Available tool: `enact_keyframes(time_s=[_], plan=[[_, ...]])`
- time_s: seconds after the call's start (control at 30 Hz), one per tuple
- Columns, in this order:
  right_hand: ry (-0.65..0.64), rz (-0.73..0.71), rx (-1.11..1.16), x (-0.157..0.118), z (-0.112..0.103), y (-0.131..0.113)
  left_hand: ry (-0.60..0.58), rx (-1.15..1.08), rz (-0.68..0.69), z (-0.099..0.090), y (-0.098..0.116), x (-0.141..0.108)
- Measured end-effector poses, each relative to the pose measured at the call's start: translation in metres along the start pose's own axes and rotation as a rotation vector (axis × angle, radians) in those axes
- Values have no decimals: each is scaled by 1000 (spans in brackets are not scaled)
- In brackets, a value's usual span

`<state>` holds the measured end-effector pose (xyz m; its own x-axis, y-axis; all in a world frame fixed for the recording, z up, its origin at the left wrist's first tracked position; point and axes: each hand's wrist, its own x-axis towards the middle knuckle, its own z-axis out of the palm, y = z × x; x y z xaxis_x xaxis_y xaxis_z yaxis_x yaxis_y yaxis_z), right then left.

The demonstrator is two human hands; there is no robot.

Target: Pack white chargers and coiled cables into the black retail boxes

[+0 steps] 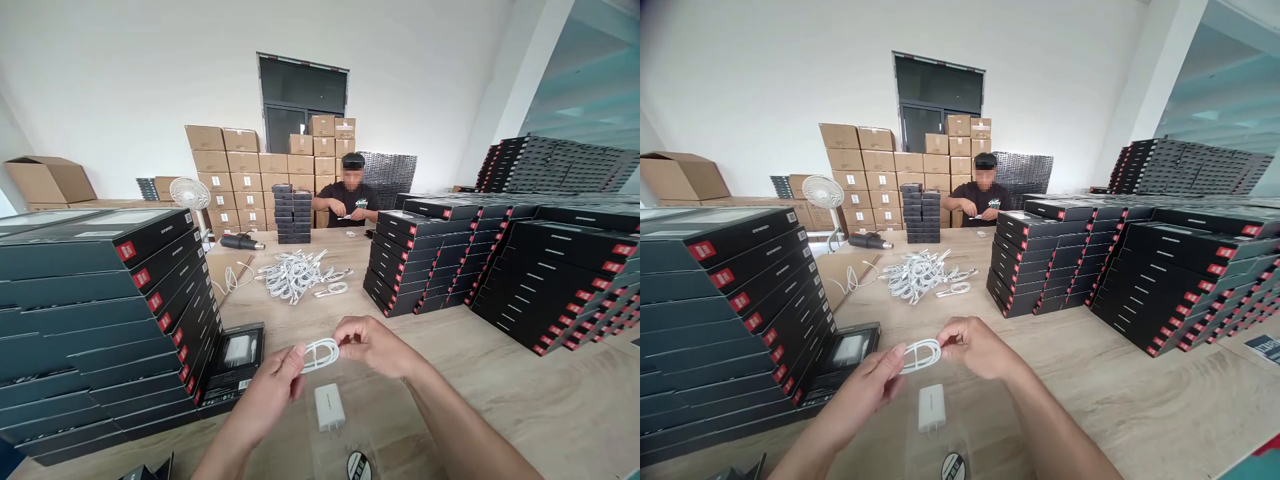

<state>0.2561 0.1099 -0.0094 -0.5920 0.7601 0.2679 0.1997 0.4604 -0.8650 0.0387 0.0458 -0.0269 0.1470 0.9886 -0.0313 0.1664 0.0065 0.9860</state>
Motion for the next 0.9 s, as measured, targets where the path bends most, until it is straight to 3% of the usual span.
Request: enact_keyframes(time_s=[0.17,0.3,0.47,0.6,0.8,0.9], plan=[[83,-67,-40,0,9,-5,61,269,99,-6,6,-1],[118,-39,-37,-1,14,-7,68,368,125,-9,12,-7],[116,133,281,4,21,-2,94,401,95,-8,15,-10],[135,165,436,8,26,-1,65,372,93,-10,17,-10],[149,51,147,4,28,-4,135,554,64,-7,11,-12],[149,49,73,4,28,0,84,542,69,-3,12,-13]])
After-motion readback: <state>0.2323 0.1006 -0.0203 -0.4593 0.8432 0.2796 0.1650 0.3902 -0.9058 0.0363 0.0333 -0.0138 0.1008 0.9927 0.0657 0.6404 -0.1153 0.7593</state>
